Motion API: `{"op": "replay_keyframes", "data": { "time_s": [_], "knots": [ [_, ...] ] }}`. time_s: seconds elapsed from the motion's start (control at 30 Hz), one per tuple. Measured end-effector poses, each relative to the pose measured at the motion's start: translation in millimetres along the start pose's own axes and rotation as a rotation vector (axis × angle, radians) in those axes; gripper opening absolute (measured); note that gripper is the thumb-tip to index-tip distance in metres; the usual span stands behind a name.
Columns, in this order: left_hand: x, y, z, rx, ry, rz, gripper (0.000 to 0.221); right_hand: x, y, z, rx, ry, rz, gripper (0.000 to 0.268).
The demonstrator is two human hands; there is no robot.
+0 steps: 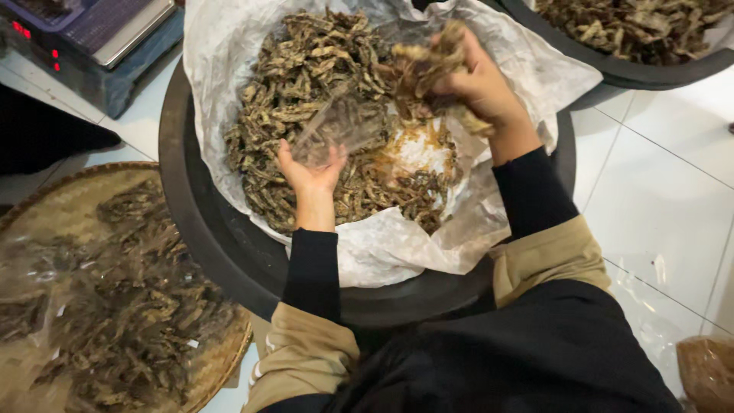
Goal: The person scoops dried fish from a large bowl lined with a white cloth and places it into small clear plastic bags. They repeatedly fill the bags and set them aside on the floor.
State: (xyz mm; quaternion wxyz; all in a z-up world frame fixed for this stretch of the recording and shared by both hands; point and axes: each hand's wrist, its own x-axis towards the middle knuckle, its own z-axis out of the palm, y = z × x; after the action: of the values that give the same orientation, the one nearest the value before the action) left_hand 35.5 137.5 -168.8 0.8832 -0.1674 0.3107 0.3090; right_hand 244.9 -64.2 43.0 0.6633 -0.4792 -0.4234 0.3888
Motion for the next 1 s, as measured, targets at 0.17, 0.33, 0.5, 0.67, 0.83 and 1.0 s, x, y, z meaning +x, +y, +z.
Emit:
{"op": "replay_keyframes", "data": {
  "time_s": [0.17, 0.33, 0.5, 0.67, 0.83, 1.0],
  "knots": [
    [-12.9, -18.0, 4.1, 0.09, 0.016, 0.002, 0.068, 0.9, -56.3, 35.6, 0.111, -0.161, -0.164, 0.052],
    [-6.3, -26.2, 0.8, 0.144, -0.188, -0.04, 0.066, 7.2, -37.4, 38.2, -0.016, -0.189, -0.127, 0.059],
    [-13.6, -29.9, 6.7, 0.099, -0.097, -0.07, 0.07, 6.2, -39.7, 37.5, -0.109, -0.263, 0.026, 0.06],
    [-17.2, -28.1, 9.0, 0.088, -0.146, -0.059, 0.07, 8.0, -60.1, 24.1, -0.181, -0.416, 0.139, 0.061],
    [-16.6, -32.9, 8.5, 0.095, -0.101, -0.121, 0.066, 14.4, -76.6, 31.1, -0.302, -0.48, 0.323, 0.067],
    [-33.3, -53.4, 14.1, 0.197, -0.229, -0.09, 0.054, 32.9, -62.3, 44.7, -0.631, -0.535, 0.268, 0.083]
  ]
}}
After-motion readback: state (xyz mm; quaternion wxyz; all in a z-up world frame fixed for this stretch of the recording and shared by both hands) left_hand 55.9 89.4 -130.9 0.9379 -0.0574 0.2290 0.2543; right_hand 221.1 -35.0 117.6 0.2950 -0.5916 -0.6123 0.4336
